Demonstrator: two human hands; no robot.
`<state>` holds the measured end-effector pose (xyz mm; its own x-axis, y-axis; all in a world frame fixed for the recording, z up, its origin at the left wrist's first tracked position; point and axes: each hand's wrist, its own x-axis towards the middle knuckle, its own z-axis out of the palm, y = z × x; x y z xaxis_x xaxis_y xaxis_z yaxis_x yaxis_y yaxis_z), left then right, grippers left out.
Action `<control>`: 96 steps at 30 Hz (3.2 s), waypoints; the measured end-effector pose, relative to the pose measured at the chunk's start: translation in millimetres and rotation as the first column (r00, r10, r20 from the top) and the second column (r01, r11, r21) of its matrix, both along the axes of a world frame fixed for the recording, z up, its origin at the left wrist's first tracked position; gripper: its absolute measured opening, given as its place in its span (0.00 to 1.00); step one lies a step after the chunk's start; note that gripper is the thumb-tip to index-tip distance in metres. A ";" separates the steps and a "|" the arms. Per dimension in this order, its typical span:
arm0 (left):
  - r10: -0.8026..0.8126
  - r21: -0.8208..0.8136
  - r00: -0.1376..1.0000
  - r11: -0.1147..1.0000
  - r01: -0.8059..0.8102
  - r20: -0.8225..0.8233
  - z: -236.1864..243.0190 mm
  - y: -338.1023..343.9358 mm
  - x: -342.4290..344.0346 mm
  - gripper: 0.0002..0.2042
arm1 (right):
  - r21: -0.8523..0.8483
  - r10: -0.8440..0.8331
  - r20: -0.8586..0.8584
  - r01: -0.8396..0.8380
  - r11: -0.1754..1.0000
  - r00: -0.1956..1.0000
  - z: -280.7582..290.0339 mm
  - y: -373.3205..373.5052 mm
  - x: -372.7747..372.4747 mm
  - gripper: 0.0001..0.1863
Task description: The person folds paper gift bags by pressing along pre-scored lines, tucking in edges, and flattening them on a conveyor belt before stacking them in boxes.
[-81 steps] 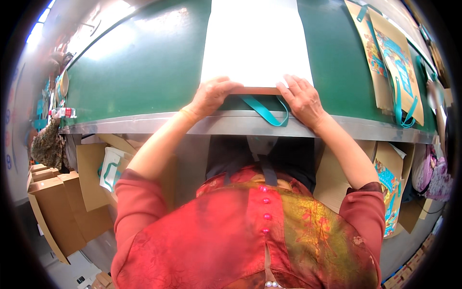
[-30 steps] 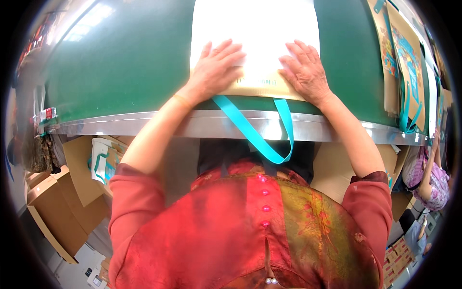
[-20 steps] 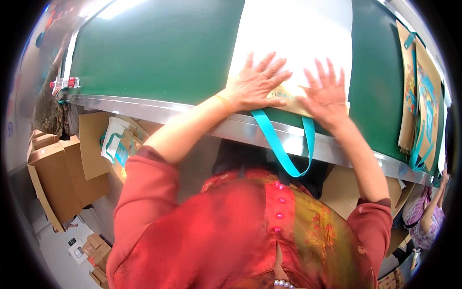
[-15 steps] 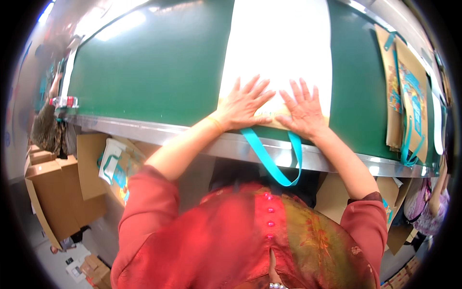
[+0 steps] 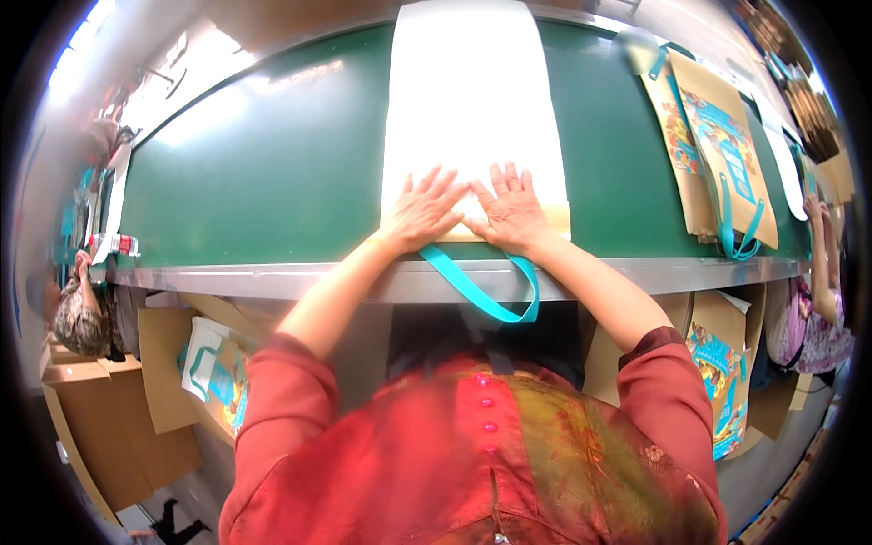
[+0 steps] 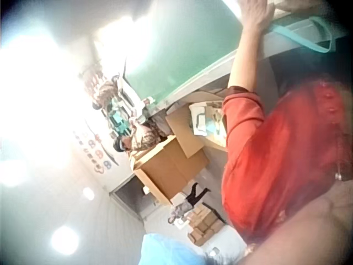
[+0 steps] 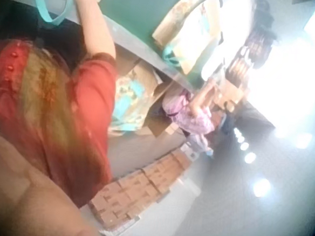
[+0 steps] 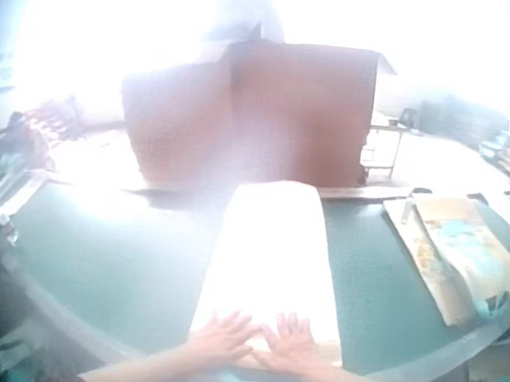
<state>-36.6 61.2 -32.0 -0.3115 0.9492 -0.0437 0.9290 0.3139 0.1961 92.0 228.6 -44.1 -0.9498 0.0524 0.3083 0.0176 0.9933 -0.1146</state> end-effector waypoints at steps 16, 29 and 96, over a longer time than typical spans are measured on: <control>-0.448 0.085 0.794 0.849 0.522 -0.410 22.3 23.1 11.0 0.10 | -0.470 0.034 0.238 0.085 0.879 0.971 23.4 66.1 -10.8 0.26; -0.372 0.096 0.921 0.919 0.383 -0.117 124.0 -40.1 63.4 0.18 | -0.268 0.153 -0.201 -0.205 0.941 0.968 39.3 103.6 90.2 0.21; 0.297 0.147 0.951 0.948 -0.282 -0.091 0.1 94.5 -98.4 0.30 | -0.669 -0.633 0.122 0.535 0.516 0.764 16.7 242.6 -143.1 0.30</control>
